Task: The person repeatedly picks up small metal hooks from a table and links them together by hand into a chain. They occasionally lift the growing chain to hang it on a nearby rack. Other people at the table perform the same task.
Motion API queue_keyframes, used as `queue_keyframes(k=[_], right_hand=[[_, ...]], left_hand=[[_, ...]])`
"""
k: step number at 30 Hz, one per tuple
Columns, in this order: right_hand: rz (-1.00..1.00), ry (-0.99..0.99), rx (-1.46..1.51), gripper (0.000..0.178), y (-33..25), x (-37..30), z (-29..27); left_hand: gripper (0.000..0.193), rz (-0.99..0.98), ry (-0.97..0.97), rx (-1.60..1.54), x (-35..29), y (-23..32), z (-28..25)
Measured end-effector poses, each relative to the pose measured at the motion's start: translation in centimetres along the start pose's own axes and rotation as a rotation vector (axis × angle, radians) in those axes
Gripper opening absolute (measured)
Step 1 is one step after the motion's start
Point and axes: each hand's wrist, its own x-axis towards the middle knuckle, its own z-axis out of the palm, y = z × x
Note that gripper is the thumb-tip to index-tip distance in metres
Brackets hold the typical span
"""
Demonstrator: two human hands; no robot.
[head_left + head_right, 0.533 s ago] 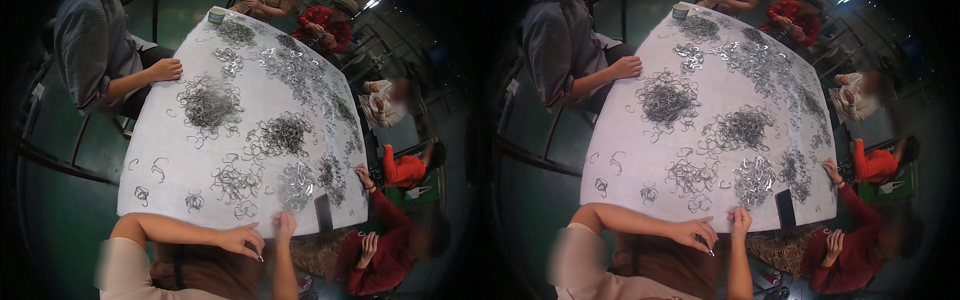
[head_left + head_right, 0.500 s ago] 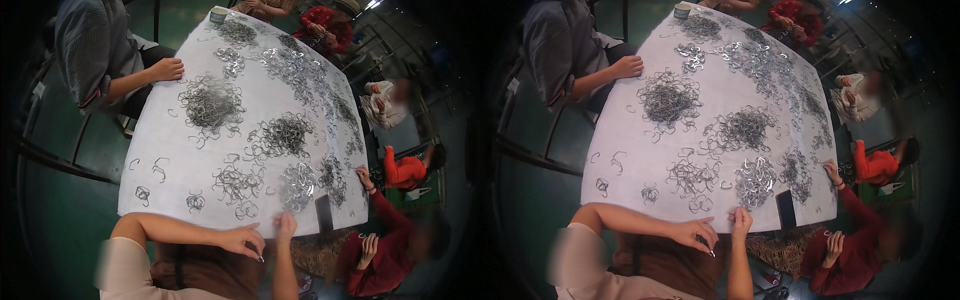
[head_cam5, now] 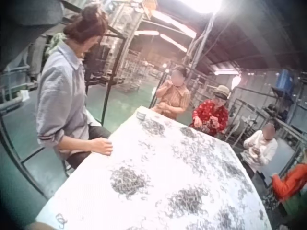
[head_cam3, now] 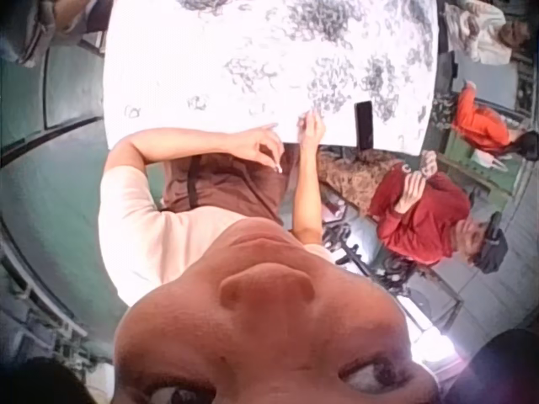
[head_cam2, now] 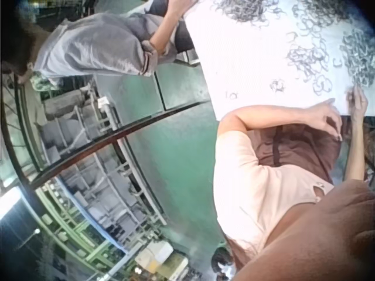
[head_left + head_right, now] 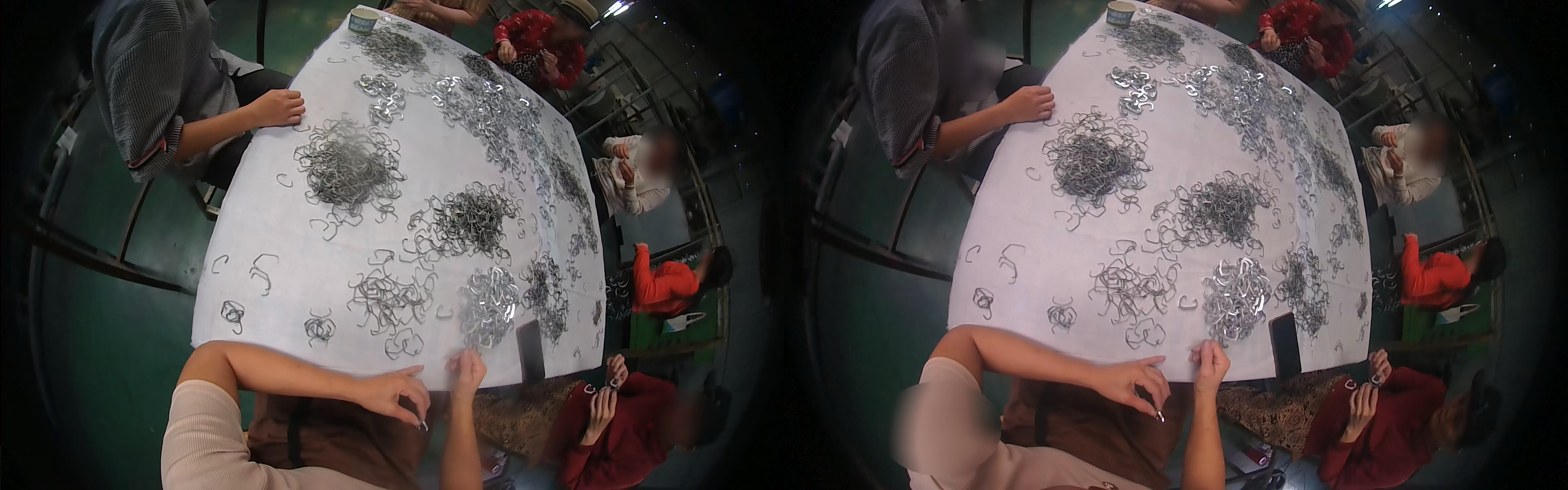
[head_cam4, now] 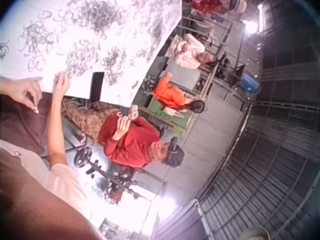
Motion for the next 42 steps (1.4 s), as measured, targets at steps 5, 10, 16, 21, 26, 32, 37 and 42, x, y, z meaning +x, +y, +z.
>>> queue_keyframes(k=[5, 10, 16, 21, 26, 32, 37, 42], right_hand=[[-0.01, -0.002, 0.035, 0.027, -0.1, 0.1, 0.2], [-0.024, -0.003, -0.017, 0.029, -0.2, 0.1, 0.2], [-0.014, 0.005, -0.018, 0.029, -0.1, 0.1, 0.1], [-0.006, -0.012, -0.006, 0.027, -0.4, 0.2, 0.1], [-0.126, -0.061, -0.144, 0.024, -4.3, 2.0, 2.1], [-0.49, -0.293, -0.652, 0.012, -8.5, 12.4, 10.3], [-0.701, -0.202, -1.118, 0.026, -5.5, 19.0, 15.1], [-0.614, -0.428, -1.006, 0.025, -6.9, 16.7, 15.4]], left_hand=[[0.01, 0.0, -0.006, 0.001, 0.0, 0.0, -0.1], [0.01, -0.005, -0.002, 0.003, 0.1, 0.1, -0.2], [0.012, 0.001, 0.002, 0.01, 0.1, 0.0, -0.2], [0.012, 0.012, 0.014, 0.021, 0.1, -0.1, -0.1], [0.011, 0.012, 0.012, 0.021, 0.0, -0.1, -0.3], [0.01, -0.002, 0.024, 0.017, -0.1, 0.4, -0.3], [0.01, 0.005, 0.04, -0.012, 0.1, 0.3, -0.4], [0.011, -0.009, 0.041, -0.023, -0.4, 0.4, -0.4]])
